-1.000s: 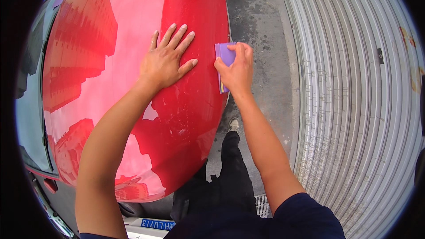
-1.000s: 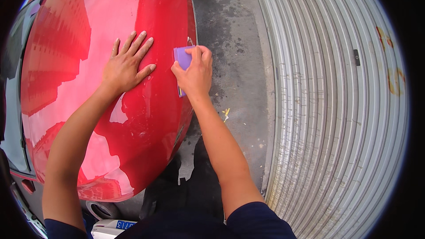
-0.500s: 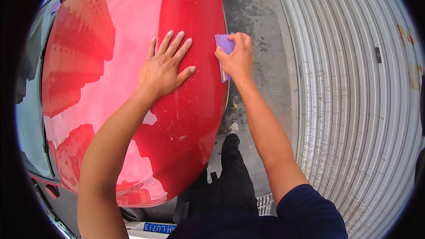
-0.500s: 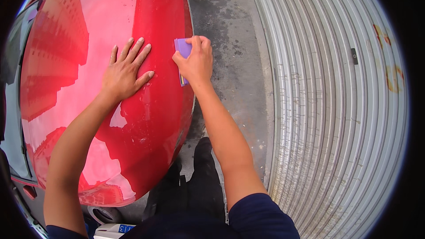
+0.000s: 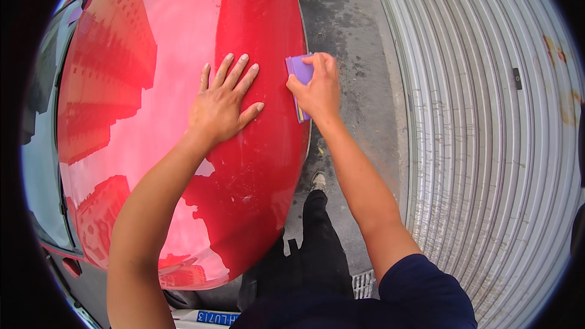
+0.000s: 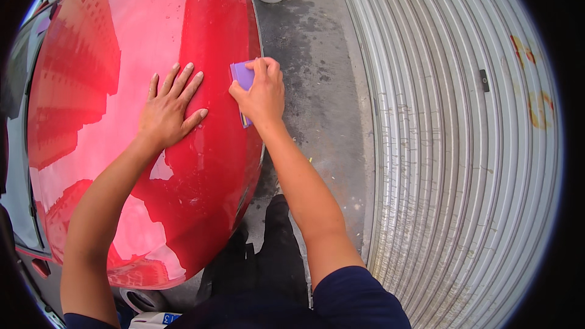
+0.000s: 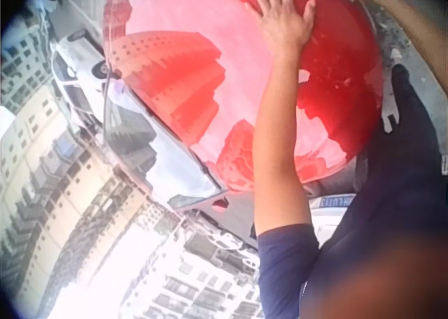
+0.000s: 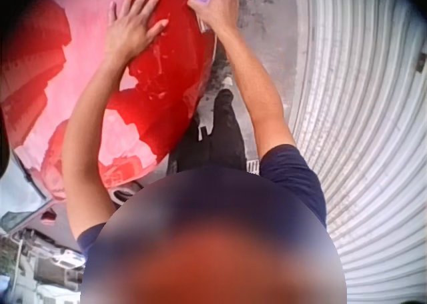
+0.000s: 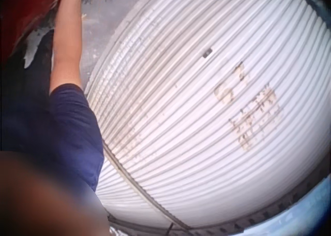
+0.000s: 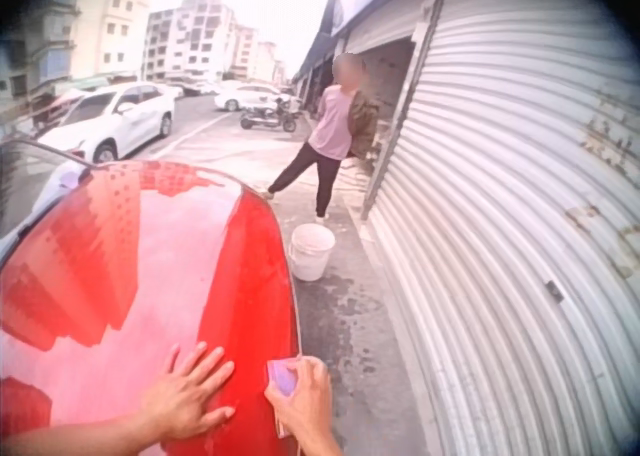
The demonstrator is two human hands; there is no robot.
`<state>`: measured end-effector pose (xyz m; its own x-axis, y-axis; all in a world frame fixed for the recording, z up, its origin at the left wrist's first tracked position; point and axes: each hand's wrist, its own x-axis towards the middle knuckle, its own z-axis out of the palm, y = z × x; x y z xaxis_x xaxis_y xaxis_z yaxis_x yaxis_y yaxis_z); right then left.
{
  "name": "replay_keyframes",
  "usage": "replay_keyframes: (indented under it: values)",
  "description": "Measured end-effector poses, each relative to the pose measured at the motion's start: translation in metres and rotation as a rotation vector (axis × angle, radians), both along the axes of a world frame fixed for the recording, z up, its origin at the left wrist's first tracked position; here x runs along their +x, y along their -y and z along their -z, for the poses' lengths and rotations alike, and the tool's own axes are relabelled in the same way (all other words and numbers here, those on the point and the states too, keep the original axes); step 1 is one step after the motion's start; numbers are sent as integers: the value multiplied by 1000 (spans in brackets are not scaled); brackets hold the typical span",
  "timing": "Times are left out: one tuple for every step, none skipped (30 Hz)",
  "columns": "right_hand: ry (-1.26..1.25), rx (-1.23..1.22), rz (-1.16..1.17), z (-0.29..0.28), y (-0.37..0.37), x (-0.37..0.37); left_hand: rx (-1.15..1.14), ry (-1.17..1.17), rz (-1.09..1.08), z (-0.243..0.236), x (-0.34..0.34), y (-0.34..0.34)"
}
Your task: The person wets a purple sanding block in a bucket of water and then sands the hood of a red car. They repeatedly rub the sanding block over the hood surface while occasionally dipping it back into the water.
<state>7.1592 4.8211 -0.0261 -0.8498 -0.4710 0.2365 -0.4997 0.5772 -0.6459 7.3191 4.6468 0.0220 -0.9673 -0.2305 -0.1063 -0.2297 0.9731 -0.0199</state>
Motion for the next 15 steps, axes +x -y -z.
replay_keyframes:
  values:
    - [29, 8, -7, 2, -17, 26, 2, -25, 12, 0, 5, -4]
    - [30, 4, -47, 3, -33, 48, 6, -25, 15, 0, 1, 0]
    - [38, 5, -78, 4, -45, 63, 7, -27, 13, 0, 1, 0]
    - [-2, -35, -99, 2, -44, 60, 1, -41, 12, -1, 3, -2]
    - [-22, -57, -117, 2, -39, 52, -3, -49, 11, 0, -4, 3]
    - [4, -34, -116, 1, -32, 40, -32, -131, 34, -2, 5, -3]
    - [1, -27, -95, 0, -15, 15, 1, -54, 19, 0, -5, 4]
    - [7, -28, -68, -4, 4, -14, 1, -55, 17, -2, 7, -4]
    - [13, -53, -79, -7, 20, -40, 24, 25, -4, -1, -3, 3]
    - [-10, -28, -79, -8, 32, -58, -5, -57, 15, -2, 7, -4]
    - [13, -14, -64, -7, 35, -60, -7, -59, 15, -1, 0, 1]
    - [-21, -42, -55, -7, 34, -59, -13, -105, 28, -2, 5, -2]
    - [-16, -14, -59, -4, 25, -45, -5, -55, 16, -1, 6, -3]
    - [-85, -47, -81, -1, 9, -23, -5, -50, 17, -1, 2, 0]
    - [-75, -36, -99, 3, -9, 2, -33, -122, 37, -2, 10, -5]
